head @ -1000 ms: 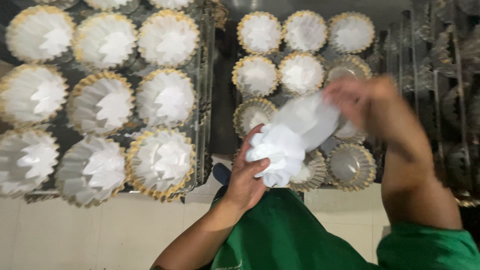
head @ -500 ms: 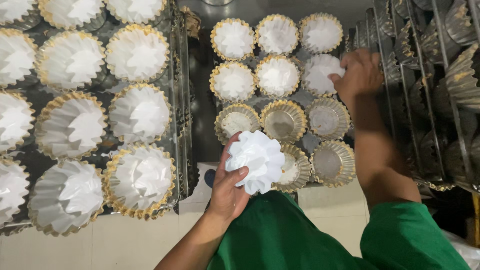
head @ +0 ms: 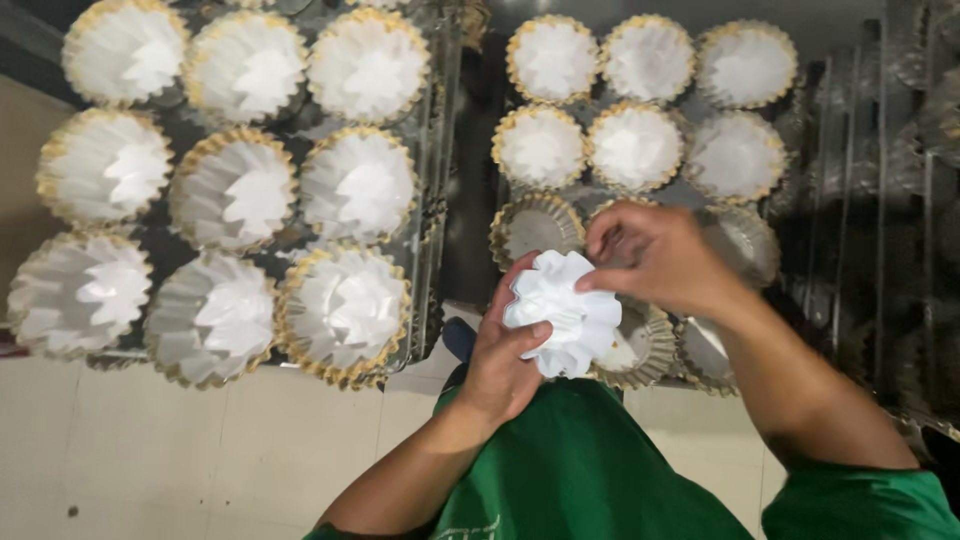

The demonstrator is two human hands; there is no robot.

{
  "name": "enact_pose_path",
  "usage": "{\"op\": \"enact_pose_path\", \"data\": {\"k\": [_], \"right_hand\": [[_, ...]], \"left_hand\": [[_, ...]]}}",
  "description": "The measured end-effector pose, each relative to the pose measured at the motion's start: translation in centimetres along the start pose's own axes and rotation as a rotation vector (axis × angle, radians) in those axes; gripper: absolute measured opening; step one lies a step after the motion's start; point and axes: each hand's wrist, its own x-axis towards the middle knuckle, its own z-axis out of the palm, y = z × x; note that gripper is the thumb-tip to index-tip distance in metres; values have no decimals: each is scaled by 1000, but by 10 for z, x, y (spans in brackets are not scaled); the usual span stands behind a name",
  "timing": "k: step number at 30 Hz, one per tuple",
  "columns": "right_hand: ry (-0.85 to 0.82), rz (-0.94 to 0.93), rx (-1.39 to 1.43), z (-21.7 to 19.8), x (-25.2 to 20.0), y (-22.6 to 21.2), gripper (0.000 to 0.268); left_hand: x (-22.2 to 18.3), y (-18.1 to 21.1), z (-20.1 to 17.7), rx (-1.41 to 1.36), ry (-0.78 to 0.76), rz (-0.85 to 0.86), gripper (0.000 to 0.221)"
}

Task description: The person places white pleated paper liners into metal baking molds held in wire racks.

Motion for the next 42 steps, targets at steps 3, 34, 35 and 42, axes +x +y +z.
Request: {"op": "enact_pose_path", "data": {"k": [3, 34, 35, 42], "right_hand": [[-76, -209, 3, 12, 1, -16, 19], [-274, -438, 10, 5, -14, -83, 31], [-272, -437, 9, 2, -12, -79, 31], [89, 30, -259, 5, 44, -19, 11]], "left_hand": [[-7, 5, -5, 14, 20, 9, 88], [-38, 20, -42, -76, -71, 20, 74], [-37, 19, -43, -83, -80, -2, 74], [-52, 25, -45, -27, -83, -132, 73]]}}
